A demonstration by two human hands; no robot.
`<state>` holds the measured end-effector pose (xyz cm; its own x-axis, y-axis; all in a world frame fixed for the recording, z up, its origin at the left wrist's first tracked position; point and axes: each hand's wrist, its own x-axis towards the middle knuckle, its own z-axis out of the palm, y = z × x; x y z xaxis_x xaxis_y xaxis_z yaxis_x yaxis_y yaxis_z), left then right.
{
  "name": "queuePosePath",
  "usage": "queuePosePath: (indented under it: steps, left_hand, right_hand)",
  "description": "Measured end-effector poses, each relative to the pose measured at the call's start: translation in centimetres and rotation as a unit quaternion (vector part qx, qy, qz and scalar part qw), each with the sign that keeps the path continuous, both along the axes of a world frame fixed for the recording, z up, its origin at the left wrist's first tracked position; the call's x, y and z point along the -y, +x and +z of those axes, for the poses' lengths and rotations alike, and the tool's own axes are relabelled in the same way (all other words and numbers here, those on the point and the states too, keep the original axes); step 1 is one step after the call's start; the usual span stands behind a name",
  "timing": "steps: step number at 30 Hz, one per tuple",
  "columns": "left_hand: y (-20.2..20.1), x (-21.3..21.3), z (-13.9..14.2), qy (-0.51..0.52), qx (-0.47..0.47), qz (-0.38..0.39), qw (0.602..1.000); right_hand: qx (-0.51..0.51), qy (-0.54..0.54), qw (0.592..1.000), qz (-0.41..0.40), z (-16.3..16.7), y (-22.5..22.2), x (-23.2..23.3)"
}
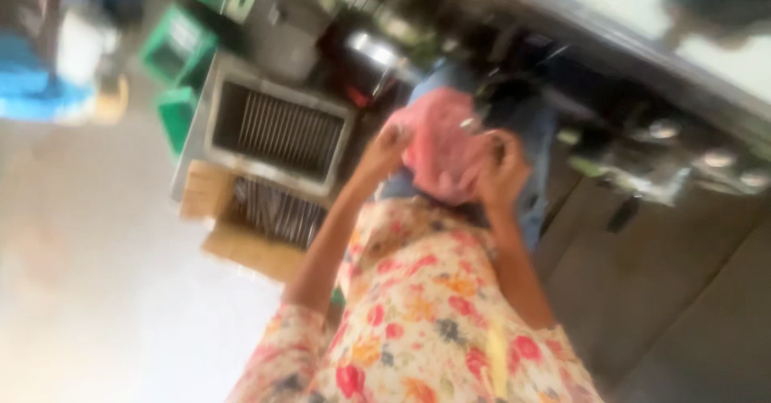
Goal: The person repeatedly picks up small metal rods from a tray, places them into a press machine, and operates the press to shape them. After each press, the person removes the shaped rod and places it into a collection tray. The cycle repeats continuously.
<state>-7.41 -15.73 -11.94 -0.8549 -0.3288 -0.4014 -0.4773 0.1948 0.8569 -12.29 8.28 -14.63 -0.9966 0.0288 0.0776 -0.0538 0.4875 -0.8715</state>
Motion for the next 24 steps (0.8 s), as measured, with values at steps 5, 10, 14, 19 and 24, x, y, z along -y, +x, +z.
queuePosePath:
  steps: [5, 10, 14, 19, 24]
  left_hand:
    - [4.4, 7.5, -8.3, -0.195, -0.094, 0.161, 0.963]
    - [6.4, 13.5, -12.4, -0.285, 0.028, 0.128, 0.95]
    - [6.1, 13.8, -13.0, -0.303, 0.091, 0.059, 0.947]
    - [5.1, 12.2, -14.2, -0.272, 0.113, 0.084, 0.952]
    - [6.5, 11.3, -15.4, -0.295, 0.108, 0.106, 0.944]
  right_hand:
    - [0.005, 0.054, 0.998, 0.037, -1.2, 1.4, -4.8]
    - [0.02, 0.068, 0.997, 0.044, 0.2, 2.6, -7.6]
    - [0.028, 0.095, 0.995, 0.032, 1.4, 2.8, -8.6]
    - [0.027, 0.064, 0.997, 0.025, 1.2, 2.5, -9.0]
    - [0.023, 0.065, 0.997, 0.043, -0.2, 2.4, -8.9]
